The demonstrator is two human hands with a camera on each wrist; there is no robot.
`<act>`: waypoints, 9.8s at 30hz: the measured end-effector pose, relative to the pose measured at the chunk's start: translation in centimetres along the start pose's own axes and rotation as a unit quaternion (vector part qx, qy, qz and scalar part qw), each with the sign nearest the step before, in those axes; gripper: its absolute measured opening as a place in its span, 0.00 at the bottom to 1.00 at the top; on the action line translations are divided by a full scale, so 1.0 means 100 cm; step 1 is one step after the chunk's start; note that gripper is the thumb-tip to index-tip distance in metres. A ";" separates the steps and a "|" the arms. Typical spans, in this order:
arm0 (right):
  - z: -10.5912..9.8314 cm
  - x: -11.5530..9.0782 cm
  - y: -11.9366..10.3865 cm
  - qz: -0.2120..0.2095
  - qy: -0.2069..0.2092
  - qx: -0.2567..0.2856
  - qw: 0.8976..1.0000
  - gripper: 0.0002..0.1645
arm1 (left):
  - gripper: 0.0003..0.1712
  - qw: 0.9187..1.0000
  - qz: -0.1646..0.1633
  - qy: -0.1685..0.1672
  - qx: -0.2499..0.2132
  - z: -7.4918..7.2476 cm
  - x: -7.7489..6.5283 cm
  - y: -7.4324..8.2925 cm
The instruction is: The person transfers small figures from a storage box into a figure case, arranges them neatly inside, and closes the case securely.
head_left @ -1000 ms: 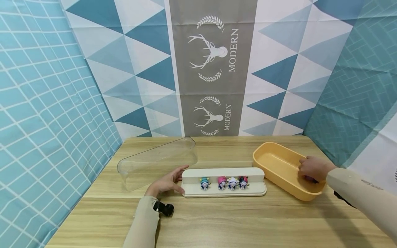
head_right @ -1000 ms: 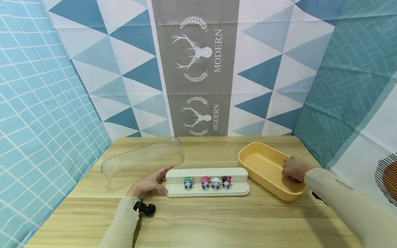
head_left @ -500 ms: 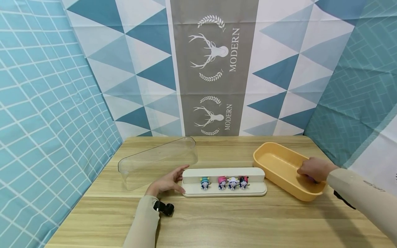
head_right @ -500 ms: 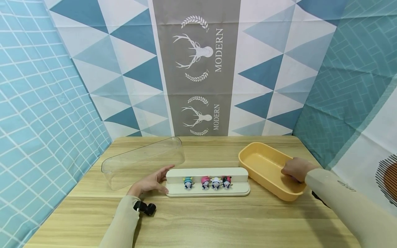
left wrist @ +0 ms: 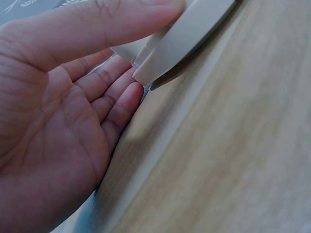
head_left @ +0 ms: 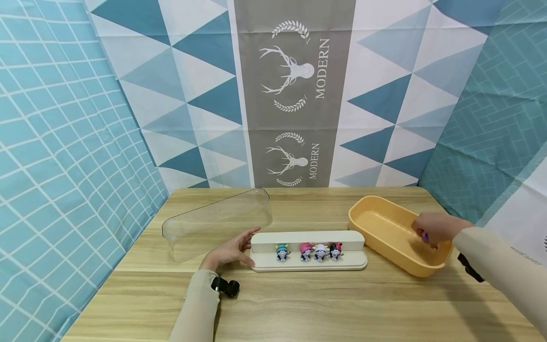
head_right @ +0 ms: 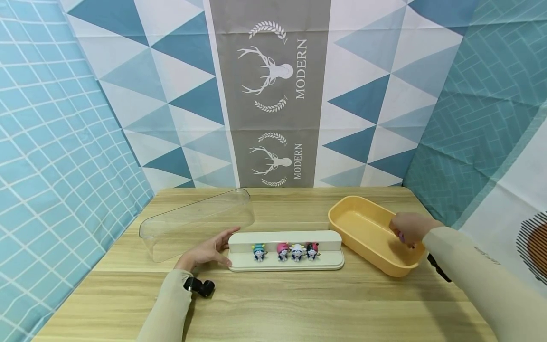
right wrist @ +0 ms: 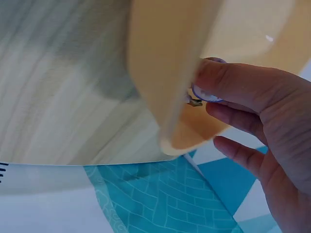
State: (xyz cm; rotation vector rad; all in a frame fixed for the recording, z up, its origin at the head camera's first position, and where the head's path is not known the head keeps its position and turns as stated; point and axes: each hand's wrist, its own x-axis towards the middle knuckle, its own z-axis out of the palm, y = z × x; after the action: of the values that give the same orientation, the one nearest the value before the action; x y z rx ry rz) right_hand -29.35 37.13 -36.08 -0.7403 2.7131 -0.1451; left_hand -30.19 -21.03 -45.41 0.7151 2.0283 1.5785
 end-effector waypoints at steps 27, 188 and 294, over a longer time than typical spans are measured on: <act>-0.057 0.014 -0.011 0.018 0.086 0.088 0.992 0.13 | 0.63 1.000 0.000 -0.005 0.001 -0.002 0.000 -0.001; 0.106 0.070 -0.155 -0.001 0.458 0.251 0.852 0.20 | 0.62 1.000 0.002 -0.003 0.001 -0.001 0.001 -0.002; 0.083 0.055 -0.125 -0.043 0.273 0.352 0.894 0.46 | 0.63 0.998 -0.037 -0.008 0.047 -0.011 -0.011 0.007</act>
State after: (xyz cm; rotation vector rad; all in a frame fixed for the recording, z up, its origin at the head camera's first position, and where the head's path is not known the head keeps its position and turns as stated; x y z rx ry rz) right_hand -25.08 23.50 -43.17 -0.6446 2.7627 -1.4626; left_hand -30.04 -22.41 -44.41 0.6770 2.1045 1.4409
